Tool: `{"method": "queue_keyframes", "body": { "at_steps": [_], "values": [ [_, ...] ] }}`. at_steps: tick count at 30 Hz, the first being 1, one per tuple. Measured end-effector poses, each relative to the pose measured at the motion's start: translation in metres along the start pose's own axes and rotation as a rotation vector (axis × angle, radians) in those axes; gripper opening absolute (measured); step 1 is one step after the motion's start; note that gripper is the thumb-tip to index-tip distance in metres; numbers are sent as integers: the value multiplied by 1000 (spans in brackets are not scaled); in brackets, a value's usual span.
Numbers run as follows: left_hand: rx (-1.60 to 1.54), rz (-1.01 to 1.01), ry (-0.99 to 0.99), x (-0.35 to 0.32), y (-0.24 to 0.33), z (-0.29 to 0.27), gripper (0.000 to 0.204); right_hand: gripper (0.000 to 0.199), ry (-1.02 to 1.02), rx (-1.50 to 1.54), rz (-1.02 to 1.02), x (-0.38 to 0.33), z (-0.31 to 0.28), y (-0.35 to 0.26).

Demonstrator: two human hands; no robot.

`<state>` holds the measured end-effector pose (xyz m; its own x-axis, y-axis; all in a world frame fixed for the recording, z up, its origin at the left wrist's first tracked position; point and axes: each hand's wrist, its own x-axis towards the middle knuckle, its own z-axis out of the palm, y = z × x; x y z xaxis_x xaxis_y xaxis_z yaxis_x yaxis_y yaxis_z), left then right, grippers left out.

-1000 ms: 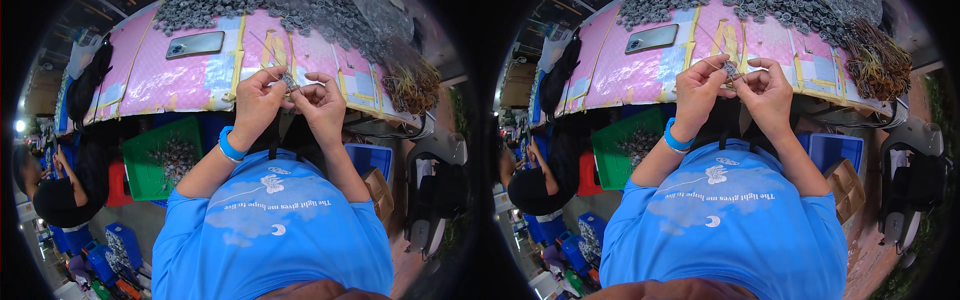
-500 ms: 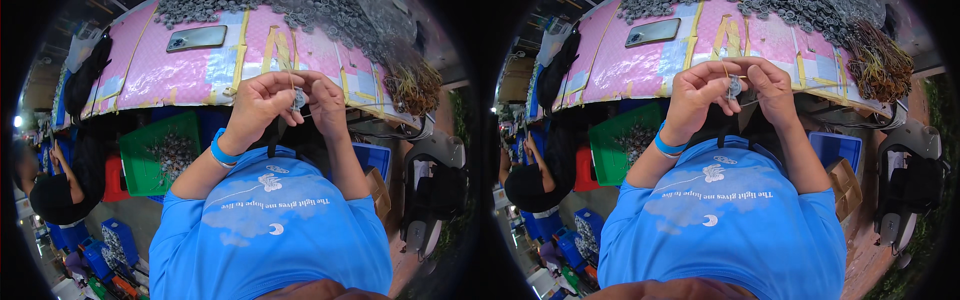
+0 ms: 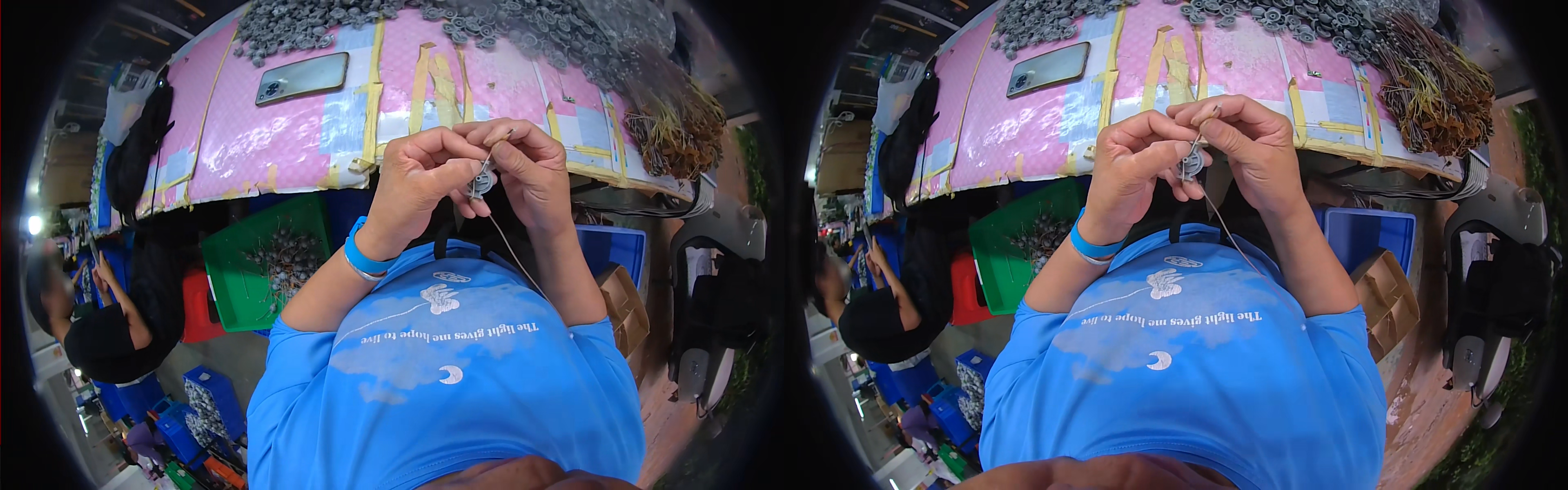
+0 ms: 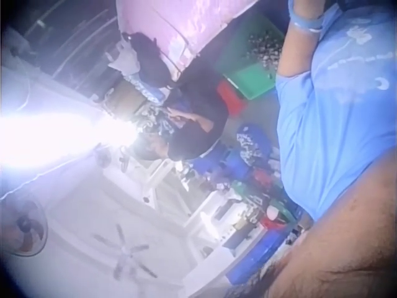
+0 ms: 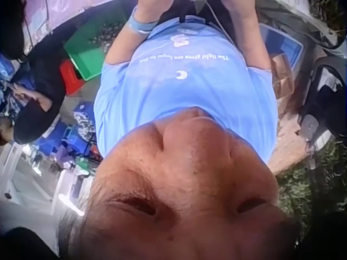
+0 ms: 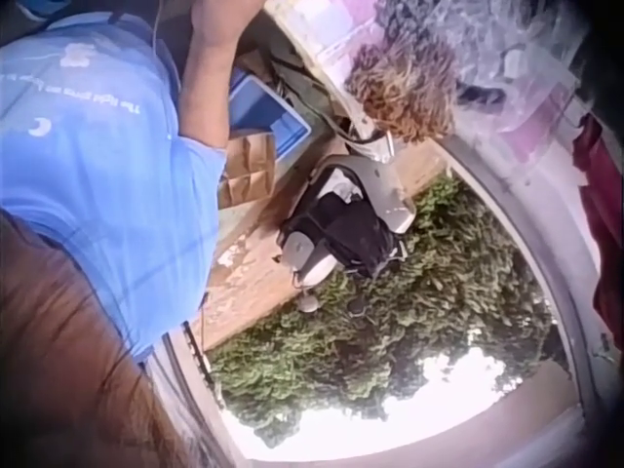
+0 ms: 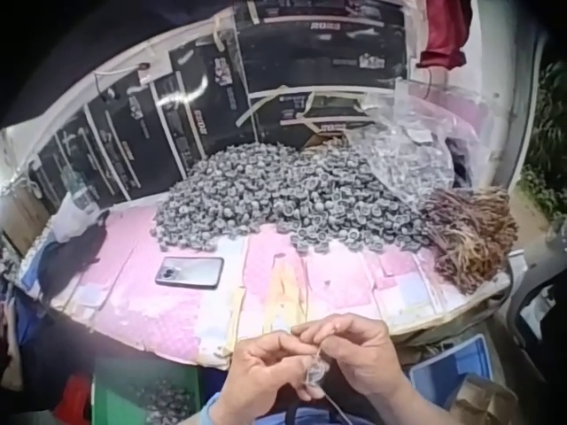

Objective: Assembling small components by threading them onto a wire at an industrial workbench.

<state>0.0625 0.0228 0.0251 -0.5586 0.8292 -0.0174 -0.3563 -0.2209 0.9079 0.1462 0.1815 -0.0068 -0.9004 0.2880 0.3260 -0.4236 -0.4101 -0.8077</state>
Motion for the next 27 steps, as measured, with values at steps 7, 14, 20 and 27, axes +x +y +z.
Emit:
{"method": "queue_keyframes", "body": {
  "at_steps": [7, 14, 20, 27],
  "values": [
    [33, 86, 87, 13, -16, 3, 22, 9, 206, 97, 222, 7, -5, 5],
    [108, 154, 20, 25, -18, -3, 32, 10, 261, 157, 289, 19, -12, 10],
    [63, 84, 39, 34, -17, -16, 16, 12, 228, 4, 251, 23, -6, 13],
    [93, 73, 33, 26, -15, -15, 24, 10, 238, -26, 261, 20, -8, 15]
  ]
}}
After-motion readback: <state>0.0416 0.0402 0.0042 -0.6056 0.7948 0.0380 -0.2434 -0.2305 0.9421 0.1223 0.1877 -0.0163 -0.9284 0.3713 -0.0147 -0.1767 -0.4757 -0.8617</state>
